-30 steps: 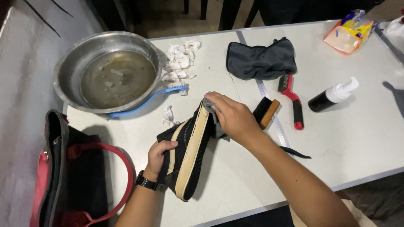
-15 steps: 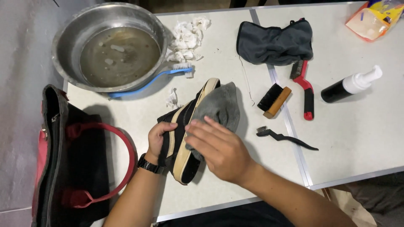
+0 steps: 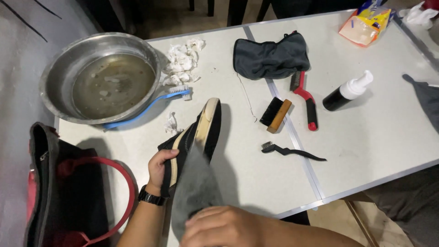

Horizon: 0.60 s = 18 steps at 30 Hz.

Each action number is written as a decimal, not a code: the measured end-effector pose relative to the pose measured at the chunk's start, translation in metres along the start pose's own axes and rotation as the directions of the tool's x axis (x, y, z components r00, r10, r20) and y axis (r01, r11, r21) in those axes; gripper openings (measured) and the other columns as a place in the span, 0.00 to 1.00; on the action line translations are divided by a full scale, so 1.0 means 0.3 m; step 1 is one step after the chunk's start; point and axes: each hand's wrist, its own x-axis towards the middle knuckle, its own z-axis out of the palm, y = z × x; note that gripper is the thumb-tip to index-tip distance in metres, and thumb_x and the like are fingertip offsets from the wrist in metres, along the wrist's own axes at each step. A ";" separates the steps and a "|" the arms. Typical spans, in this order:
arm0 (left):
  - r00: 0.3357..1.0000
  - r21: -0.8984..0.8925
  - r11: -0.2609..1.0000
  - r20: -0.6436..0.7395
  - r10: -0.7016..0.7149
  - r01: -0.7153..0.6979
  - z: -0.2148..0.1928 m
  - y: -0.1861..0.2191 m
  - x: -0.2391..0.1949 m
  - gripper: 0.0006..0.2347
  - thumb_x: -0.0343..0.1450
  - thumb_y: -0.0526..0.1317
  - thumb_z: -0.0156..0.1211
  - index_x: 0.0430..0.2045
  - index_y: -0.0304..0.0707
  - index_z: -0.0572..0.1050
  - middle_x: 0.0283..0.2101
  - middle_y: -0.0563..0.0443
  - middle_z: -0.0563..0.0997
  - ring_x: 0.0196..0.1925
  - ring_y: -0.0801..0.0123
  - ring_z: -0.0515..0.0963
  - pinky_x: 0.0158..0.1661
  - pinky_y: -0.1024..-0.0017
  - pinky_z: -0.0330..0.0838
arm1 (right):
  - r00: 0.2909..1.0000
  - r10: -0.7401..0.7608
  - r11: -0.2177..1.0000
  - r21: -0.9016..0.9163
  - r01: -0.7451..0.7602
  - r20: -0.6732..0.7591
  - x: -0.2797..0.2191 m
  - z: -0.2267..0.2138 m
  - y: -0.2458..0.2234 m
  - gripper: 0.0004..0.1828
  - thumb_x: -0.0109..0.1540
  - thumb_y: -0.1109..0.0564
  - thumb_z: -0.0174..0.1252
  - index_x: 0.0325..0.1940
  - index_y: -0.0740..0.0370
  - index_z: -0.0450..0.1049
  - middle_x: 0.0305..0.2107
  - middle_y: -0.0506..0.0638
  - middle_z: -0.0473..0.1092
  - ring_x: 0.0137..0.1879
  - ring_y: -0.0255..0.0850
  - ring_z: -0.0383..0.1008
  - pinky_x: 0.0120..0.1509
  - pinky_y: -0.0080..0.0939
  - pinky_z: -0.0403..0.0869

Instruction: The person cleans a black and beige sneaker on a white table. They apply a white foam cleaner to the shoe, then scrub the upper and sole with a wooden-handled brush. Afterward, they wipe the shoe with a gray cloth and continue scrubbing with a smaller black brush.

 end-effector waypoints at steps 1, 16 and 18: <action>1.000 -0.024 0.999 -0.016 -0.025 0.025 -0.005 -0.002 -0.004 0.10 0.66 0.26 0.63 0.41 0.27 0.80 0.47 0.41 0.83 0.51 0.60 0.83 0.55 0.69 0.79 | 0.991 0.044 0.927 0.364 -0.087 0.126 -0.017 -0.040 -0.016 0.19 0.76 0.49 0.44 0.55 0.69 0.70 0.51 0.63 0.72 0.57 0.58 0.76 0.67 0.56 0.76; 0.625 -0.671 0.343 0.233 -0.745 0.658 0.141 0.402 0.126 0.09 0.67 0.34 0.56 0.28 0.20 0.79 0.33 0.30 0.84 0.34 0.50 0.83 0.34 0.65 0.80 | 0.689 0.210 0.521 0.676 0.521 -0.694 -0.814 -0.764 0.022 0.16 0.80 0.59 0.52 0.72 0.65 0.73 0.42 0.54 0.73 0.41 0.39 0.72 0.57 0.41 0.68; 0.607 -0.680 0.306 0.258 -0.751 0.667 0.141 0.395 0.123 0.11 0.67 0.35 0.56 0.30 0.19 0.79 0.34 0.29 0.84 0.35 0.49 0.84 0.35 0.64 0.80 | 0.704 0.245 0.508 0.707 0.492 -0.667 -1.041 -0.934 0.094 0.15 0.82 0.58 0.50 0.68 0.66 0.77 0.49 0.55 0.73 0.47 0.41 0.73 0.60 0.45 0.67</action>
